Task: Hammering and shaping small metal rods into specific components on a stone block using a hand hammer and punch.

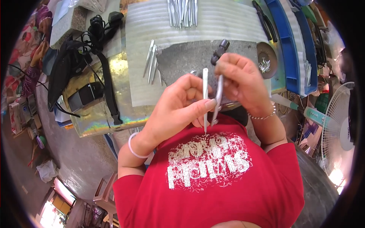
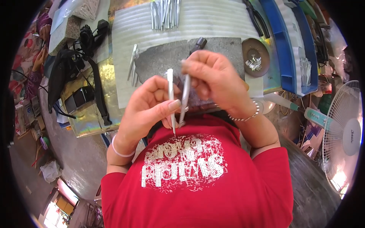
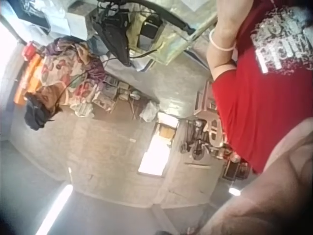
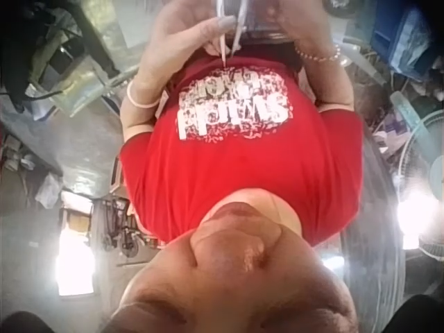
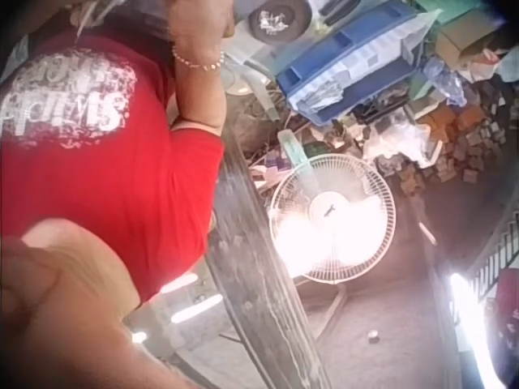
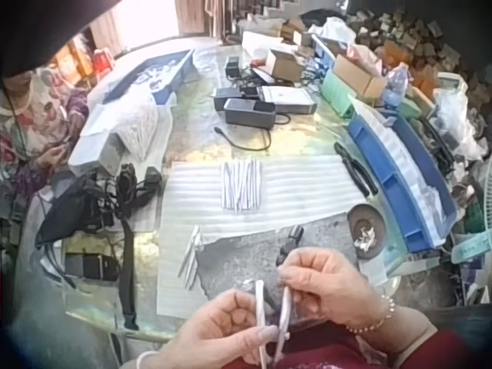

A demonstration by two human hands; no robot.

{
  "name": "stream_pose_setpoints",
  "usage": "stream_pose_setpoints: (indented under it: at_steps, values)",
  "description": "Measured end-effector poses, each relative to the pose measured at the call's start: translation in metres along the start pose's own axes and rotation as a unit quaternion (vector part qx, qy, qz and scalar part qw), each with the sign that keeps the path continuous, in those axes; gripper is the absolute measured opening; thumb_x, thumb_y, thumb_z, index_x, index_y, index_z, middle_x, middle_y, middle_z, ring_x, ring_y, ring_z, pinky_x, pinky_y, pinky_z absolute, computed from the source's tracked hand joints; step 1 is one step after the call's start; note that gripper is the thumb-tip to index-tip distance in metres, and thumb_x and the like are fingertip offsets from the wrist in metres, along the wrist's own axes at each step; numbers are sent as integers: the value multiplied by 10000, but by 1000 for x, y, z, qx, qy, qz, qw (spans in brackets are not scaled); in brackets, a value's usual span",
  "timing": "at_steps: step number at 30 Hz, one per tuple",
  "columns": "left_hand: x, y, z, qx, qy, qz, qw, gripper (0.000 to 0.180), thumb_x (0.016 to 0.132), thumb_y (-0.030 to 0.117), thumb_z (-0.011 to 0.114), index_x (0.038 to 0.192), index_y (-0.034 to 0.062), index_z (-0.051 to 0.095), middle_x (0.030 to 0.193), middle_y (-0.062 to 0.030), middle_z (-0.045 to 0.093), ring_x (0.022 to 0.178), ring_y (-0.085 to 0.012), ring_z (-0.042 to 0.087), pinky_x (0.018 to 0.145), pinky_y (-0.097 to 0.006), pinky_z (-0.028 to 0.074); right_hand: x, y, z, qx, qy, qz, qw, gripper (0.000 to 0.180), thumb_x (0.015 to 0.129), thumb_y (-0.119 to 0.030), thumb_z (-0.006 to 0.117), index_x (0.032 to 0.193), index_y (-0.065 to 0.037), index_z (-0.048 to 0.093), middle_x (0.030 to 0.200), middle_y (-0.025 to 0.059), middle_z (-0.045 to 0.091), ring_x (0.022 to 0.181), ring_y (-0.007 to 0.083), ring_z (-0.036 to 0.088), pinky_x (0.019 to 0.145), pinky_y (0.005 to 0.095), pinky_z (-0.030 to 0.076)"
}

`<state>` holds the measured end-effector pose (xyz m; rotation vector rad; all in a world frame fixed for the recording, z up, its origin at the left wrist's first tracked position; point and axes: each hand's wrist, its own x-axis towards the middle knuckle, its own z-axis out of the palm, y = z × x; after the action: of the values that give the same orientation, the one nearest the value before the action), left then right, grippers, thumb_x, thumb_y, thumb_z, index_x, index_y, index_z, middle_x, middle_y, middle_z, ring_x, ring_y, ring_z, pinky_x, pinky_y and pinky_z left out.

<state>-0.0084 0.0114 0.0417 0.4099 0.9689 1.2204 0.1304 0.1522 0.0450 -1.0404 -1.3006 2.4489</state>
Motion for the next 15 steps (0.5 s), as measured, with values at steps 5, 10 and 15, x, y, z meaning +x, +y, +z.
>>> stream_pose_setpoints:
  at_steps: [5,10,15]
  values:
    - [-17,-9,-6,128,189,182,956,358,837,-48,611,1120,8,400,905,-89,602,748,-109,613,640,-215,510,38,-58,-43,-179,72,-193,962,220,934,-219,520,817,-35,549,642,-1,530,425,39,407,390,188,318]
    - [-17,-29,-21,265,283,312,867,333,812,-61,637,1070,5,437,891,-82,615,730,-106,611,649,-219,503,127,-94,-117,-463,102,-226,851,249,919,-239,543,785,-30,554,596,-8,508,425,54,427,386,215,333]
    - [-9,-38,-19,391,281,313,819,288,808,-41,651,1026,20,474,872,-90,621,687,-123,629,621,-244,519,181,-82,-157,-612,155,-231,740,243,855,-233,593,871,9,575,621,59,560,472,131,527,453,295,435]
